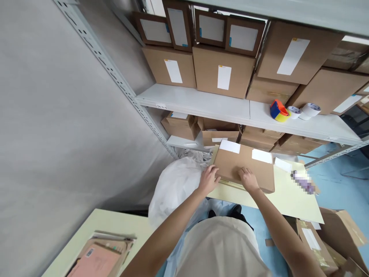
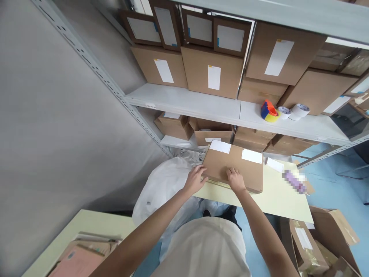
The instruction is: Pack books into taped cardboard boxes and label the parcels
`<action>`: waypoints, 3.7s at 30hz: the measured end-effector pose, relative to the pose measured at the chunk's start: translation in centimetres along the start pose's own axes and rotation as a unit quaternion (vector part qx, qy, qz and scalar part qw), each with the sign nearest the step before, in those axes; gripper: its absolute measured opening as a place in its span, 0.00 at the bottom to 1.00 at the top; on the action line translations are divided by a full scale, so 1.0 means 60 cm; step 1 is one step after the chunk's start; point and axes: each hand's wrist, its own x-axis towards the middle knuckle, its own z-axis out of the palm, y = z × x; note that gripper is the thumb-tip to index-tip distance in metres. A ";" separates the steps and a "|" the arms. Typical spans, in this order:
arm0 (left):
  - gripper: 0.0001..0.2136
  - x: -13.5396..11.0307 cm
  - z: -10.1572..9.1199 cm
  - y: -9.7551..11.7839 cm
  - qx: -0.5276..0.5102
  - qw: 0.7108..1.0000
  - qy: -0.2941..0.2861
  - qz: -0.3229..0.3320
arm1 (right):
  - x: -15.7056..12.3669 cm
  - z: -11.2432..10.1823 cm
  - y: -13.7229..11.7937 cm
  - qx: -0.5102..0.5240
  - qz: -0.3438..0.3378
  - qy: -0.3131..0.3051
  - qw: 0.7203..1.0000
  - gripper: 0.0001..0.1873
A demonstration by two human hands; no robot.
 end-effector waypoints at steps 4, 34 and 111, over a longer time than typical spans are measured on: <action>0.21 -0.002 0.021 -0.035 -0.051 0.998 0.031 0.014 | -0.019 0.007 0.006 0.010 -0.044 -0.029 0.999 0.19; 0.25 0.120 0.032 0.032 -0.229 0.943 0.069 -0.231 | -0.146 -0.015 0.321 0.658 0.223 0.152 0.703 0.29; 0.12 0.498 0.355 0.483 0.196 0.928 -0.303 0.097 | -0.022 0.121 0.654 0.551 0.073 0.082 0.827 0.22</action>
